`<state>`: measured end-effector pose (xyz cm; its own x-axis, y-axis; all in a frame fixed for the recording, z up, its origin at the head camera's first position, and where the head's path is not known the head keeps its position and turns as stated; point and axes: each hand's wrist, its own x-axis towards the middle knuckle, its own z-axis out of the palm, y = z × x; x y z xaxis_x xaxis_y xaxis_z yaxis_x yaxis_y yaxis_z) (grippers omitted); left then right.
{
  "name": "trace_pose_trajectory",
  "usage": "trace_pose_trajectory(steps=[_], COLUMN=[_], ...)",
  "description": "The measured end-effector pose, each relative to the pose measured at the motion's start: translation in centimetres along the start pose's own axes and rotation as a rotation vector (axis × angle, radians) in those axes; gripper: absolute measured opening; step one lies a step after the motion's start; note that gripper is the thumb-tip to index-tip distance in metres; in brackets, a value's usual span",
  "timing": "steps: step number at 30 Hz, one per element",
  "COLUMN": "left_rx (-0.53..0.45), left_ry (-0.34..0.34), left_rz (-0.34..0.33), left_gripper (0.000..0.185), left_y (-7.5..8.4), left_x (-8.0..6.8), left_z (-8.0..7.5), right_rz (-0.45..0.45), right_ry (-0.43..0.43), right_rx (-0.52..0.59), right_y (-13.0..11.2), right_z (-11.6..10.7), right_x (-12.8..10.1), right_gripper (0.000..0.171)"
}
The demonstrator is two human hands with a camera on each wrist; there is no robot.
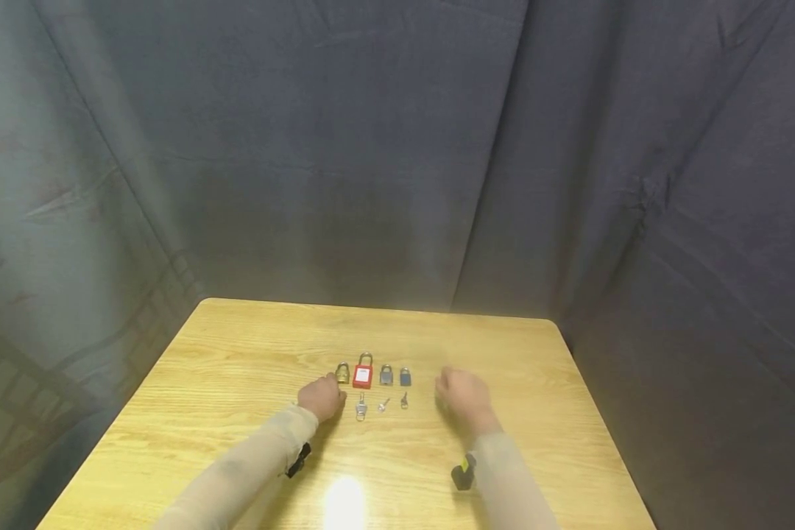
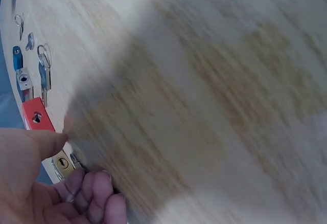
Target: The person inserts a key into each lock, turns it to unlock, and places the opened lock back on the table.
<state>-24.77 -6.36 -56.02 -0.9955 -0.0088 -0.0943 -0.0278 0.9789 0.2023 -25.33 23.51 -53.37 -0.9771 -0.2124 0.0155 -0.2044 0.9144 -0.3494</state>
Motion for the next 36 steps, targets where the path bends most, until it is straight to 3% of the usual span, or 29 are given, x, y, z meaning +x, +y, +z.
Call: trace_pose_trajectory(steps=[8,15,18,25,36], left_rx=[0.001,-0.074,-0.117,-0.115,-0.17], left_ry=[-0.006,-0.006,-0.032,-0.064,-0.088], left_rz=[0.035,0.032,0.044,0.096,0.116], left_gripper=[0.025,0.044,0.039,0.021,0.023], left_y=[-0.8,-1.9,-2.0,-2.1,-2.1], left_x=[0.0,0.4,0.5,0.7,0.4], left_z=[-0.6,-1.2,-1.3,-1.3,-1.9], right_rz=[-0.008,0.004,0.009,0.006,0.009], right_ry=[-0.004,-0.008,-0.014,-0.02,-0.013], right_rx=[0.003,0.004,0.005,0.006,-0.004], right_y=[-0.3,-0.2,0.0,-0.1,-0.4], right_z=[-0.4,-0.6,-0.5,-0.5,-0.8], right_x=[0.1,0.1,0.2,0.4,0.2], right_gripper=[0.023,0.021,0.02,0.021,0.018])
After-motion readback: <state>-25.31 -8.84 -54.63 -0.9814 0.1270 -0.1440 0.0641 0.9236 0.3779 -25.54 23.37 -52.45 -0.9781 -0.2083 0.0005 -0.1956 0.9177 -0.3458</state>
